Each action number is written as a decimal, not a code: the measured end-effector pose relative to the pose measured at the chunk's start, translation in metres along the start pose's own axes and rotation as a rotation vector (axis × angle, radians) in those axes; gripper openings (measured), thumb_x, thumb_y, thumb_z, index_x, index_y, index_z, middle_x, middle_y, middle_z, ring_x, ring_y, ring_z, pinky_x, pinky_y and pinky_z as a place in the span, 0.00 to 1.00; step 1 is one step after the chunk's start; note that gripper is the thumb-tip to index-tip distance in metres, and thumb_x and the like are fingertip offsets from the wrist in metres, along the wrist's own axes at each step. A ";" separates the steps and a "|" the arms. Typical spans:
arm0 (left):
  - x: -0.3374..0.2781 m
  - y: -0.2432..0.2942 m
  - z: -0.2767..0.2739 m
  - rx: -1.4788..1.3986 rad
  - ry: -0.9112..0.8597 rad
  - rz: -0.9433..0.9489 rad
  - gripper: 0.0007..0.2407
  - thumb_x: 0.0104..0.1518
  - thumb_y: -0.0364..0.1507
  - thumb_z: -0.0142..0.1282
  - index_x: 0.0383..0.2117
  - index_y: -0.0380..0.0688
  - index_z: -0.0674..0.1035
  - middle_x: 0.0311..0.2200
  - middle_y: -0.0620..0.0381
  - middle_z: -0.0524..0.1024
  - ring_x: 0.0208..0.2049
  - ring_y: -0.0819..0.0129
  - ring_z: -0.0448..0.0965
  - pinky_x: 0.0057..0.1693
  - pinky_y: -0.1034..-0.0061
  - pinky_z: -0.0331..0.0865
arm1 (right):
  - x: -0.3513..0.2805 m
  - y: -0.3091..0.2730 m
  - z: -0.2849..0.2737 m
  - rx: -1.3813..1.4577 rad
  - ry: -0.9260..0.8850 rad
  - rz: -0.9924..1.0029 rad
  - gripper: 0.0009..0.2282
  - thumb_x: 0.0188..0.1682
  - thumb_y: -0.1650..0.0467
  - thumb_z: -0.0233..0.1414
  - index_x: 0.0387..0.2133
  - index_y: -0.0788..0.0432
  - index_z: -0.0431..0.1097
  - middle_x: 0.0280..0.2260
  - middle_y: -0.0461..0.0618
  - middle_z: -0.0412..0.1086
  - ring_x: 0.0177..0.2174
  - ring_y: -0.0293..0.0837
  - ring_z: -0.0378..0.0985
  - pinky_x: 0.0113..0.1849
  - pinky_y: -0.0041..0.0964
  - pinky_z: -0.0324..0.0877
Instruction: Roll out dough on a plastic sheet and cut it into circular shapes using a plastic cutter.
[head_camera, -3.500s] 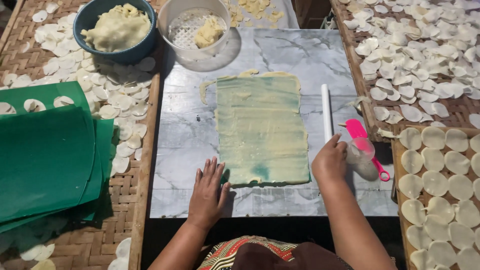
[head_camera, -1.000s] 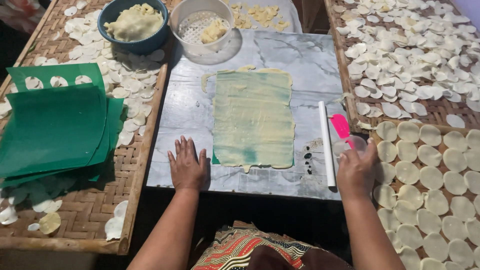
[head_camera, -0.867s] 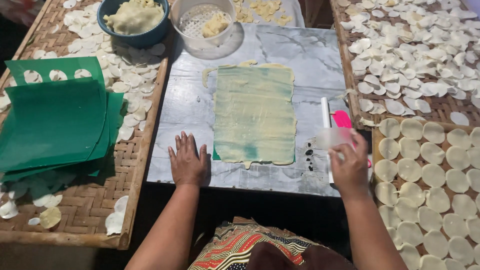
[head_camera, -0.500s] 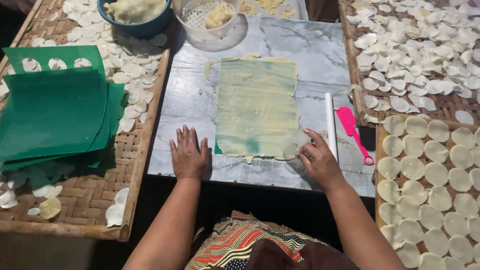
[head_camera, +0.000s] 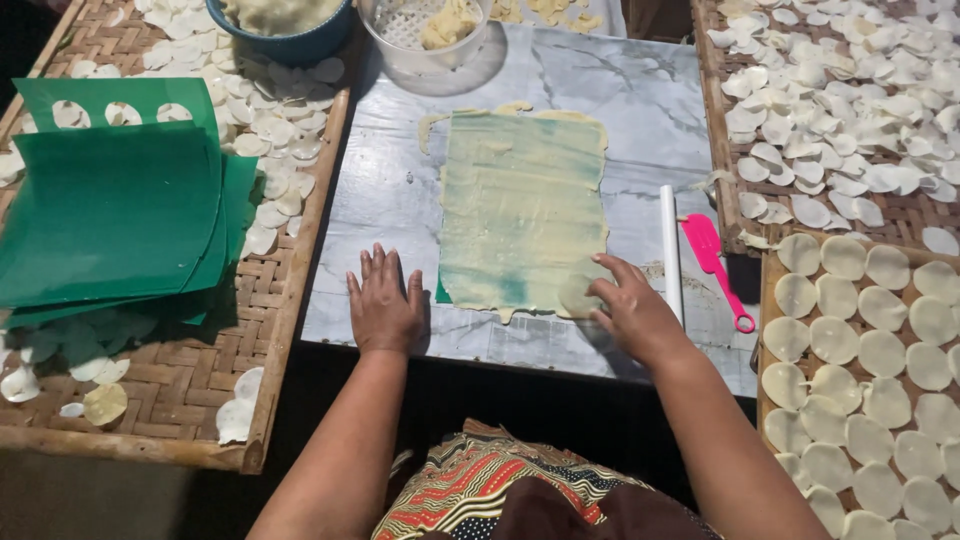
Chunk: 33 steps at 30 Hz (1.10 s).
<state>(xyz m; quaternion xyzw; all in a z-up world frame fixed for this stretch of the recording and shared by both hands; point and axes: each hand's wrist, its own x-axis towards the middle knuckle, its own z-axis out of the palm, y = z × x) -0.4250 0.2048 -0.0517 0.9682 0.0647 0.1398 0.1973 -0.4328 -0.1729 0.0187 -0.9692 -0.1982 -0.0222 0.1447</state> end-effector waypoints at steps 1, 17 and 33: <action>0.000 0.000 -0.001 0.003 -0.003 -0.001 0.27 0.69 0.51 0.34 0.64 0.45 0.69 0.69 0.44 0.62 0.72 0.50 0.56 0.73 0.46 0.42 | 0.002 0.000 -0.003 0.021 -0.041 0.006 0.17 0.42 0.60 0.64 0.44 0.47 0.73 0.62 0.52 0.62 0.61 0.61 0.66 0.58 0.58 0.67; 0.001 0.002 -0.001 0.019 0.012 0.000 0.27 0.68 0.51 0.35 0.64 0.47 0.69 0.69 0.46 0.63 0.72 0.52 0.56 0.73 0.47 0.45 | 0.069 0.011 0.089 -0.149 0.257 0.419 0.13 0.53 0.57 0.41 0.26 0.47 0.67 0.29 0.47 0.70 0.38 0.52 0.77 0.41 0.52 0.73; 0.003 0.004 -0.007 0.032 0.046 0.011 0.26 0.68 0.49 0.37 0.63 0.45 0.70 0.69 0.45 0.63 0.72 0.50 0.56 0.73 0.47 0.48 | 0.073 0.009 0.081 -0.211 0.154 0.265 0.13 0.53 0.58 0.38 0.28 0.47 0.67 0.29 0.43 0.68 0.40 0.47 0.76 0.45 0.47 0.68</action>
